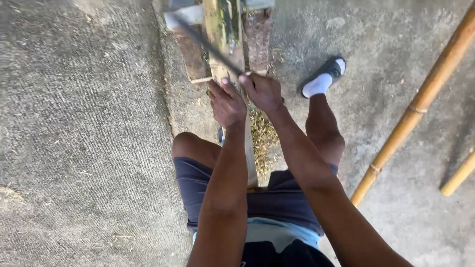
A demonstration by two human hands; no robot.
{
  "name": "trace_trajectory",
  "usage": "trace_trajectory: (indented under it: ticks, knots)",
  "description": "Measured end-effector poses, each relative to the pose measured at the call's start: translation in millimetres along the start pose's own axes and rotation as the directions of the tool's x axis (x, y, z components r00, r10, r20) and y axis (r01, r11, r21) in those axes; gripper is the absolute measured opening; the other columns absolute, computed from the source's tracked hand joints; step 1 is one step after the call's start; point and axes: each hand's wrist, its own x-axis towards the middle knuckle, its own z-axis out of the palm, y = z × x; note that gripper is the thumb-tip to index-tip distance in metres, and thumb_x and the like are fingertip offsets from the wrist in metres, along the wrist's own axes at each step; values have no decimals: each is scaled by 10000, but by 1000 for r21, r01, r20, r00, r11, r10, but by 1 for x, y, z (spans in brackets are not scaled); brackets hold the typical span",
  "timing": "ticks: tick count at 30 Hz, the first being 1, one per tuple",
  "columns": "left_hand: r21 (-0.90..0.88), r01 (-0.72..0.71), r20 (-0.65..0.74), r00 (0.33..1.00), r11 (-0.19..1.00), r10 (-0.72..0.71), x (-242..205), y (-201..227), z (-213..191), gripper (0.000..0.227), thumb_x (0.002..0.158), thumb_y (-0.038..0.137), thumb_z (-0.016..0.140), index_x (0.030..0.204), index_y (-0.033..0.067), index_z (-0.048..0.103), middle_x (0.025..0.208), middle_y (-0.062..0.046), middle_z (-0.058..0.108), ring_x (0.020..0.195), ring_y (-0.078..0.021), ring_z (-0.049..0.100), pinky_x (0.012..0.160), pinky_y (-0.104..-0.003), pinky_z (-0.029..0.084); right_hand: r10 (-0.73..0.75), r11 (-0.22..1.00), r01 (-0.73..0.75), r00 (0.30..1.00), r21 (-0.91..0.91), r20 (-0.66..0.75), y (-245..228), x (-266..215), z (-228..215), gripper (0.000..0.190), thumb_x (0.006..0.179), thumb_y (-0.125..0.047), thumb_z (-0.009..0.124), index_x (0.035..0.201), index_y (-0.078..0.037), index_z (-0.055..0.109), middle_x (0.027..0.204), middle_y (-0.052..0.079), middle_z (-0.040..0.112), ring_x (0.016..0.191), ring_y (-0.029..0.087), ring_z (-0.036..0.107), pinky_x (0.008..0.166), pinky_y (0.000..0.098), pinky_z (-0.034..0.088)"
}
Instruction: Shave the outer layer of a bamboo pole using a large knife.
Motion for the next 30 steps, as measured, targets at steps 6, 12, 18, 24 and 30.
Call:
trace_trajectory:
  ticks: [6,12,18,24,30]
  knots:
    - [39,22,35,999,999,-23,5,-7,7,798,1046,622,219,1593,44,286,1495,-311,469,1327,-506,507,1080,-576,431,108,986,-113,993,123,47,10,-8,14,483,1081,-456,505,814,-88,666,597,160,604,538,352,627,545,444,487]
    - [119,47,92,994,992,-58,5,-6,5,897,1008,697,260,1596,21,209,1557,-286,395,1374,-457,477,1094,-550,429,133,945,-137,991,296,33,31,-15,29,550,1098,-472,494,763,-53,613,599,174,560,545,353,559,538,452,459]
    - [71,7,42,999,997,-10,5,-15,13,875,985,675,301,1593,48,265,1580,-237,433,1405,-443,477,1130,-538,407,109,966,-108,994,236,8,30,-20,30,521,1096,-452,461,823,-54,658,625,175,593,531,325,600,538,445,450]
    - [60,54,89,994,997,-59,0,0,0,875,1000,685,249,1602,51,280,1530,-273,466,1392,-464,492,1132,-551,420,162,895,-149,987,421,5,26,-25,37,486,1091,-444,476,922,-41,688,629,169,603,577,360,566,556,432,491]
    - [36,57,84,995,998,-60,2,-4,6,831,1016,658,228,1584,54,281,1561,-266,431,1360,-499,485,1094,-587,411,55,961,-53,998,270,0,25,-17,17,487,1113,-412,522,836,-38,666,697,173,617,565,319,607,576,436,484]
